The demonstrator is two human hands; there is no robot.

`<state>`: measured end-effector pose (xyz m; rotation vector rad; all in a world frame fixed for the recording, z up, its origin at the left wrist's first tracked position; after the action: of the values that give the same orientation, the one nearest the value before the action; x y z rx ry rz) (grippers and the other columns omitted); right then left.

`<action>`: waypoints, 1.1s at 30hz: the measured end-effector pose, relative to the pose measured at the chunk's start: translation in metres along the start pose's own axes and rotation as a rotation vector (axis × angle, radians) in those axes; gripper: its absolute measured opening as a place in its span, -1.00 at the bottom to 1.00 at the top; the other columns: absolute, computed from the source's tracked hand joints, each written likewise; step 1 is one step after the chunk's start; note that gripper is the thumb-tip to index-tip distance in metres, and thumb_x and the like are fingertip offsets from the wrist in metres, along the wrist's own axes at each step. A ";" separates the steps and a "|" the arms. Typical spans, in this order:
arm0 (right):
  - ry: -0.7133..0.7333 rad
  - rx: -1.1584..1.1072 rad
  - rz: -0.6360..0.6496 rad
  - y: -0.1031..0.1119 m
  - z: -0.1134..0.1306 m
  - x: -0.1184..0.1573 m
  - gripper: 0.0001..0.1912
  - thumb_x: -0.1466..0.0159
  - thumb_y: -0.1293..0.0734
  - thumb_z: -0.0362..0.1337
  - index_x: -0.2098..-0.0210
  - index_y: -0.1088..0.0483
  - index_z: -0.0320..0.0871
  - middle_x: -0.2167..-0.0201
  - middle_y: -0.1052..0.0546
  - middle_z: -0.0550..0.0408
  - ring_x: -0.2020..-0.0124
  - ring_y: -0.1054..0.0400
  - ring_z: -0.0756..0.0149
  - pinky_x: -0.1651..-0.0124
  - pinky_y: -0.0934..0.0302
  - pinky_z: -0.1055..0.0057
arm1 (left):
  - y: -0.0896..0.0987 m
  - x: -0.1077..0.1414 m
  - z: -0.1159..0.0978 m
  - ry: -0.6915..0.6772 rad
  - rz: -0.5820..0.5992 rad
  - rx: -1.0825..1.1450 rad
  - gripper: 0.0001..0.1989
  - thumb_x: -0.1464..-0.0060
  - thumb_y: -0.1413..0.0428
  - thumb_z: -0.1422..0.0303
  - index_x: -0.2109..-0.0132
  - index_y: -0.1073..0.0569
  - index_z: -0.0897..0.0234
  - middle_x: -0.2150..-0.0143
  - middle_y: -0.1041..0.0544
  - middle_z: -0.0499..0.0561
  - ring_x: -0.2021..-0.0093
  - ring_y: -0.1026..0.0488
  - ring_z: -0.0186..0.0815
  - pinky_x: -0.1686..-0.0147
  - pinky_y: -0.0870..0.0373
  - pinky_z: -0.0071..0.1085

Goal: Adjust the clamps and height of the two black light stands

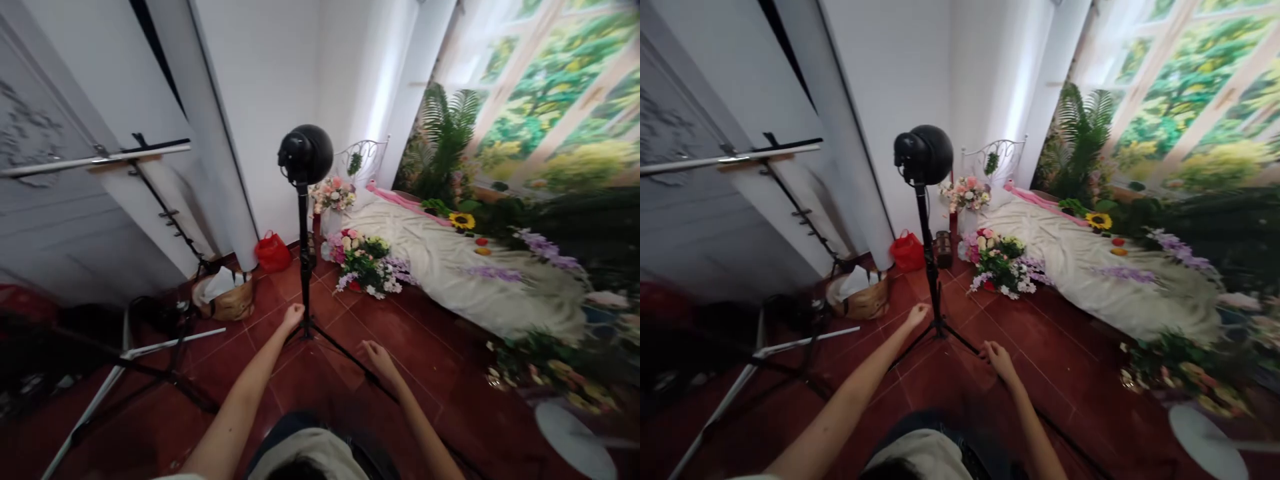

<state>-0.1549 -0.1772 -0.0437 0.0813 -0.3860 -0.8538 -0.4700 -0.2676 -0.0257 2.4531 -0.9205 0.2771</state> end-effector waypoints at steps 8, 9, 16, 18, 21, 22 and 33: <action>-0.072 0.012 0.180 -0.076 0.098 -0.106 -0.57 -0.21 -0.20 0.06 0.38 -0.39 -0.23 0.52 -0.52 0.03 0.61 -0.35 0.44 0.57 -0.19 0.55 | 0.015 -0.049 -0.079 -0.490 -0.058 0.237 -0.55 0.04 -0.15 0.47 -0.04 -0.28 0.34 -0.04 -0.41 0.19 0.00 -0.40 -0.31 -0.08 -0.27 -0.27; -0.087 0.015 0.188 -0.081 0.108 -0.120 -0.58 -0.22 -0.21 0.03 0.37 -0.39 -0.24 0.52 -0.52 0.02 0.63 -0.34 0.47 0.58 -0.18 0.57 | 0.015 -0.051 -0.083 -0.501 -0.067 0.242 -0.54 0.04 -0.15 0.46 -0.05 -0.28 0.34 -0.05 -0.41 0.19 -0.01 -0.40 -0.30 -0.09 -0.26 -0.25; -0.077 0.059 0.097 -0.107 0.177 -0.211 -0.48 -0.24 -0.15 0.12 0.33 -0.40 -0.25 0.46 -0.55 -0.11 0.56 -0.42 0.38 0.57 -0.27 0.52 | 0.015 -0.047 -0.098 -0.421 -0.176 0.133 -0.51 0.08 -0.22 0.32 -0.03 -0.33 0.30 -0.02 -0.43 0.17 -0.02 -0.39 -0.21 -0.10 -0.23 -0.20; -0.066 0.099 0.104 -0.112 0.193 -0.230 -0.42 -0.22 -0.13 0.18 0.36 -0.42 -0.24 0.52 -0.53 -0.14 0.55 -0.44 0.29 0.57 -0.28 0.47 | 0.013 -0.044 -0.105 -0.372 -0.211 0.068 -0.51 0.06 -0.21 0.23 -0.02 -0.35 0.28 -0.01 -0.45 0.17 -0.02 -0.39 -0.19 -0.07 -0.24 -0.21; -0.019 0.210 0.161 -0.116 0.208 -0.251 -0.41 -0.18 -0.15 0.21 0.41 -0.45 -0.21 0.66 -0.47 -0.11 0.60 -0.42 0.22 0.61 -0.25 0.42 | 0.010 -0.042 -0.115 -0.262 -0.270 -0.027 -0.52 0.03 -0.15 0.09 0.00 -0.39 0.24 0.02 -0.47 0.18 0.02 -0.41 -0.15 -0.02 -0.27 -0.25; -0.002 0.244 0.181 -0.116 0.211 -0.256 -0.43 -0.17 -0.16 0.20 0.43 -0.46 -0.20 0.71 -0.44 -0.08 0.62 -0.40 0.21 0.62 -0.23 0.40 | 0.010 -0.041 -0.117 -0.232 -0.287 -0.051 -0.51 0.02 -0.13 0.05 0.00 -0.40 0.22 0.03 -0.48 0.17 0.02 -0.42 -0.14 0.00 -0.27 -0.26; -0.049 0.443 0.363 -0.119 0.210 -0.302 -0.51 -0.26 -0.16 -0.04 0.69 -0.32 -0.16 0.91 -0.12 0.22 0.85 -0.02 0.45 0.67 0.02 0.48 | 0.012 -0.037 -0.121 -0.250 -0.360 -0.091 -0.44 0.12 -0.10 -0.10 0.05 -0.47 0.13 0.12 -0.53 0.11 0.06 -0.43 -0.09 0.03 -0.25 -0.29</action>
<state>-0.4952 -0.0120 0.0340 0.3897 -0.6109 -0.4016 -0.5069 -0.1915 0.0692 2.5454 -0.5540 -0.1963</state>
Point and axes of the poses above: each hand's wrist, its own x-axis away from the middle knuckle, its own y-axis out of the back of the hand, z = x × y, the point moved 2 cm from there along -x, towards the middle knuckle
